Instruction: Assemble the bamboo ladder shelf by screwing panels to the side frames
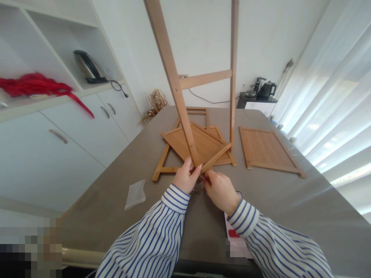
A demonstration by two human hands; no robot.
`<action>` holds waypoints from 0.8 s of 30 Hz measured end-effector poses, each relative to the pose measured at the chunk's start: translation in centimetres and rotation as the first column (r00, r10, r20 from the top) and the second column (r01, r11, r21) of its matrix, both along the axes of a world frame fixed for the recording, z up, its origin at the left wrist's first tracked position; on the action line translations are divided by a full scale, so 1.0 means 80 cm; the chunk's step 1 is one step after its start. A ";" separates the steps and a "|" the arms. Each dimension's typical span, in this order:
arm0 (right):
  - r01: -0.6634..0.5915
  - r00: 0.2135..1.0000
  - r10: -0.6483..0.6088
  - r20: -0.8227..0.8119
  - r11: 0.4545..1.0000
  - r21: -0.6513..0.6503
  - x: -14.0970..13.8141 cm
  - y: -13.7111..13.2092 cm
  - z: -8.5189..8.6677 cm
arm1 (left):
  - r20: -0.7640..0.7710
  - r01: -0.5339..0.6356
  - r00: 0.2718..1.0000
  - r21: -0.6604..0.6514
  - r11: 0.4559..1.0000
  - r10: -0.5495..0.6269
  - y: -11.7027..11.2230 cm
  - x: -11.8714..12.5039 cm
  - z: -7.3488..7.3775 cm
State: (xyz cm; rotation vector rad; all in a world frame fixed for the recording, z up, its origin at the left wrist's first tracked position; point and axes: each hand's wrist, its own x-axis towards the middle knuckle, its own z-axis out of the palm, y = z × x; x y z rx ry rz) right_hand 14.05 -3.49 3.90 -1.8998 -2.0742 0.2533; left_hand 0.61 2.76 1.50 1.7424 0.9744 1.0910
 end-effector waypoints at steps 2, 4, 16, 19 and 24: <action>-0.006 1.000 0.006 0.003 1.000 0.007 0.001 0.000 -0.001 | 0.029 0.007 1.000 -0.003 1.000 -0.007 -0.001 0.000 0.002; -0.011 1.000 0.011 0.008 1.000 0.009 0.001 -0.001 -0.003 | 0.072 0.012 0.997 -0.009 1.000 -0.011 -0.001 0.001 0.004; -0.008 0.977 0.024 -0.213 0.997 0.077 0.011 -0.004 -0.002 | 0.215 -0.013 0.976 -0.094 0.996 0.033 -0.007 0.010 0.008; 0.003 0.915 0.062 -0.399 0.987 0.162 0.018 0.000 0.003 | 0.210 0.021 0.978 -0.038 0.999 -0.012 -0.007 0.012 0.003; 0.121 0.832 0.045 -0.552 0.958 0.260 0.015 0.007 0.031 | 0.179 0.035 0.983 0.004 0.999 -0.035 -0.009 0.016 -0.002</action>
